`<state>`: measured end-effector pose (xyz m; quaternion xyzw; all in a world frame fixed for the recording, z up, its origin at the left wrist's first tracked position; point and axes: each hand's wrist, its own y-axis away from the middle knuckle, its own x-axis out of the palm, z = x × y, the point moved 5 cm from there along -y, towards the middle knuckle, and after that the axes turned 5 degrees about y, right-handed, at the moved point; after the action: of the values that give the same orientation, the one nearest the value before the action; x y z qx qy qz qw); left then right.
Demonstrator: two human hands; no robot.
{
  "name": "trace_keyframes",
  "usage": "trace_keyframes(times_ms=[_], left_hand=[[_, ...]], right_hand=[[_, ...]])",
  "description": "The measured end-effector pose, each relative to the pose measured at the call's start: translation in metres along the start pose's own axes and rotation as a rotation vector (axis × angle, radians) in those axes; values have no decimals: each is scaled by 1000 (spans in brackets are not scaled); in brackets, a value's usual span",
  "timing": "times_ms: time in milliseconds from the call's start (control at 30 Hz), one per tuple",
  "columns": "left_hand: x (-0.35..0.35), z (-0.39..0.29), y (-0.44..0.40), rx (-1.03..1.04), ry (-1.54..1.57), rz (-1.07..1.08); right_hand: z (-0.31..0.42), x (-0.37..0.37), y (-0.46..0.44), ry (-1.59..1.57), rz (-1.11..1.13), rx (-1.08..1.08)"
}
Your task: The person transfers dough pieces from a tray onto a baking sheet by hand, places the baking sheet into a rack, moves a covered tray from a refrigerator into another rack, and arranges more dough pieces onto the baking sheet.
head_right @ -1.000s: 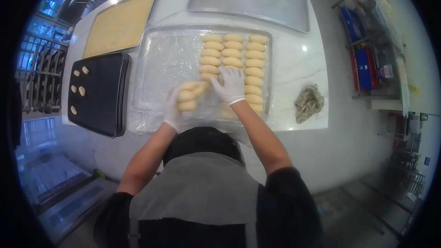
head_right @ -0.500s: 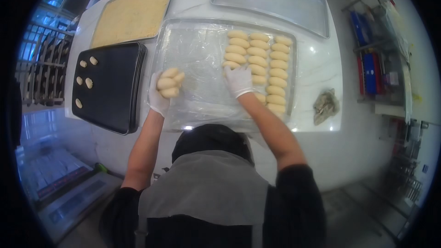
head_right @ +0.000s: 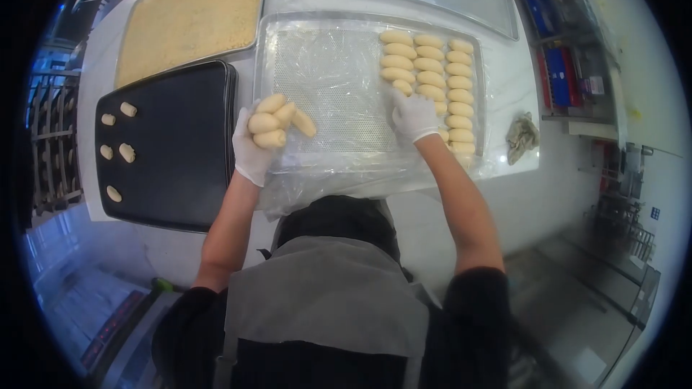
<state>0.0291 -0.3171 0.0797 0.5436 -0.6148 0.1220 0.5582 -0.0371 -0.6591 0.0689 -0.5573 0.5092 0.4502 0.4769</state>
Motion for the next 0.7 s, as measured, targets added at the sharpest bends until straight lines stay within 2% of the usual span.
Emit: trace_keyframes(times_ms=[100,267,367,500,567,633,667,700], left_hand=[[-12,4,8,-37,-15,44],[-14,-12,13,21,-111,35],[-11,-22,21,82,-109,15],[-1,-26,53,155,-77,24],[3,-24,65,198,-60,38],[-3,-16,80,202,-56,-53],[-6,-12,88,199,-58,-99],[-6,-9,94,219,-60,-109]], right_hand=[[-11,-11,11,-320,-57,89],[5,-5,4,-327,-58,94],[22,-11,-3,-228,29,-17],[30,14,1,-257,88,-11],[37,-3,-1,-357,43,1],[47,-19,-5,-549,-12,51],[55,-17,-10,-563,-11,32],[65,-11,-18,-443,58,10]])
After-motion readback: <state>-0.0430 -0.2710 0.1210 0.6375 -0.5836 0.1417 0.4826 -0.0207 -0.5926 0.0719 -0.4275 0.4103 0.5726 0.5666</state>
